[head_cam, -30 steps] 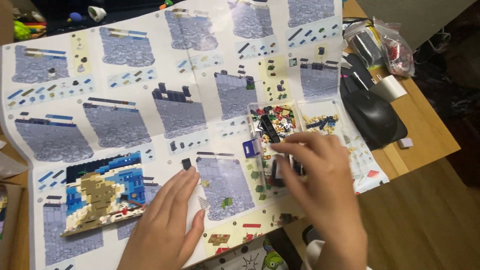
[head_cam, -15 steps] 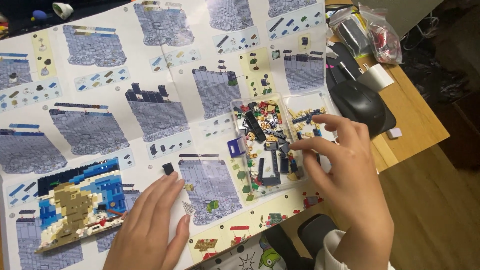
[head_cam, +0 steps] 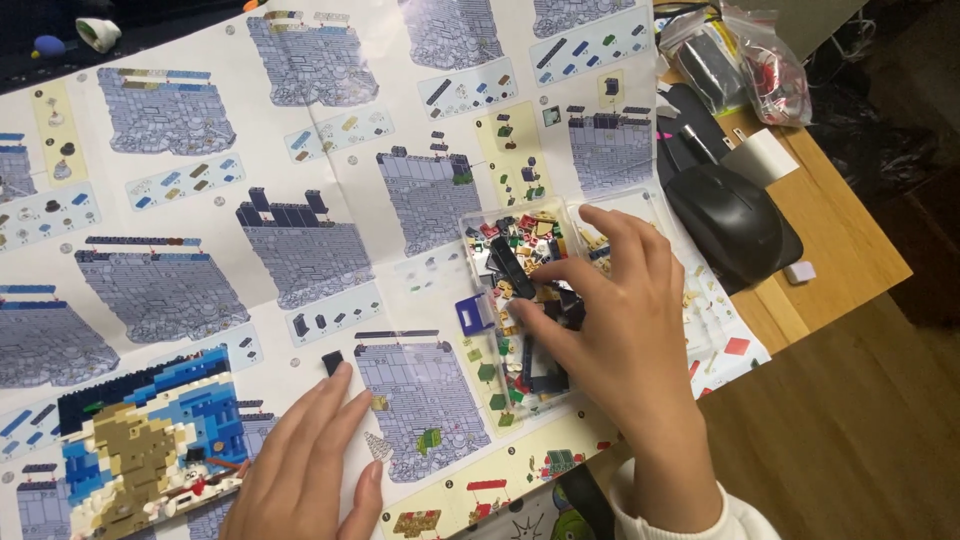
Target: The person assembles a Lego model by selecting various small plastic bricks from a clear container and a cardboard box. They follow a printed instruction manual laid out on the table, attaching pieces to a growing structure and occasionally sorting through the loose parts.
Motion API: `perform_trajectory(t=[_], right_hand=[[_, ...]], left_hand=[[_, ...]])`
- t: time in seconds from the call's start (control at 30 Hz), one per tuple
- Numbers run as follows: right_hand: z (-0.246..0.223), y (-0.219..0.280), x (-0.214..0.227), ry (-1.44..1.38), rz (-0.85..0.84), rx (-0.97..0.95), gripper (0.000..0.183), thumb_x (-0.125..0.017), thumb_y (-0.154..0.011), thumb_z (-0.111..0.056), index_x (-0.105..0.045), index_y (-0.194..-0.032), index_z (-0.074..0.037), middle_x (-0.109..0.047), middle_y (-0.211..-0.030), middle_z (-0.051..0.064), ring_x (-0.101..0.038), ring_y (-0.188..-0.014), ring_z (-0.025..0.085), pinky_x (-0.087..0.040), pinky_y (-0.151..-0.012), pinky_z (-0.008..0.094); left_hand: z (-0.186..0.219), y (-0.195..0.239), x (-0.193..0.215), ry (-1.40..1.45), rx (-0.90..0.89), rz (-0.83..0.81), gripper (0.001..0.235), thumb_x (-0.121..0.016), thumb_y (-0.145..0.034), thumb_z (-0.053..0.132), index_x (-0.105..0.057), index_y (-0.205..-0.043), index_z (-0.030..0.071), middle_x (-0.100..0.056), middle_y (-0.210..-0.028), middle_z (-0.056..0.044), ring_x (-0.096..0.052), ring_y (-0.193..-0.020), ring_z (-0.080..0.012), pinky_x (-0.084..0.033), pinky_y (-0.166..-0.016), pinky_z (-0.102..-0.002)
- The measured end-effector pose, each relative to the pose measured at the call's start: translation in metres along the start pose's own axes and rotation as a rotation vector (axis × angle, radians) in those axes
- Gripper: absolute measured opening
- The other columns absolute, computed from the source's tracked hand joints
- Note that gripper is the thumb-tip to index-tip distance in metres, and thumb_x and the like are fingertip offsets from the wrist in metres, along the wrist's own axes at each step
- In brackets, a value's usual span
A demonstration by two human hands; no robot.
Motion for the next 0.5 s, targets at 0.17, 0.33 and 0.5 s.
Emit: perform_trajectory(t=[0.17, 0.33, 0.5], right_hand=[[-0.001, -0.001, 0.001, -0.021, 0.04, -0.022, 0.013, -0.077, -0.076, -0.029, -0.075, -0.087, -0.021, -0.055, -0.128, 0.01, -0.043, -0.124, 0.034, -0.035, -0.094, 0.056], [0.012, 0.006, 0.011, -0.063, 0.131, -0.038, 0.012, -0.082, -0.076, -0.027, -0.075, -0.084, -0.021, -0.057, -0.124, 0.008, -0.048, -0.117, 0.034, -0.038, -0.096, 0.051], [0.014, 0.011, 0.01, -0.094, 0.113, -0.079, 0.012, -0.081, -0.076, -0.028, -0.075, -0.082, -0.02, -0.056, -0.126, 0.008, -0.048, -0.118, 0.034, -0.039, -0.096, 0.051]], left_hand=[[-0.003, 0.001, -0.003, -0.023, 0.028, -0.024, 0.055, -0.053, -0.085, 0.033, -0.049, -0.138, 0.017, -0.045, -0.15, -0.001, -0.043, -0.136, -0.0239, -0.038, -0.109, -0.041], [-0.003, 0.001, -0.002, -0.007, 0.058, -0.031, 0.054, -0.055, -0.083, 0.033, -0.052, -0.135, 0.02, -0.045, -0.15, -0.001, -0.043, -0.136, -0.0234, -0.036, -0.111, -0.04], [-0.002, -0.002, 0.001, 0.016, 0.111, -0.058, 0.054, -0.057, -0.082, 0.032, -0.053, -0.135, 0.022, -0.045, -0.15, 0.002, -0.042, -0.137, -0.0222, -0.035, -0.11, -0.04]])
Point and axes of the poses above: each hand's wrist, its own y-axis away from the middle knuckle, its own x-axis out of the back of the hand, z = x × y, the point moved 6 cm from there along -y, towards the middle knuckle
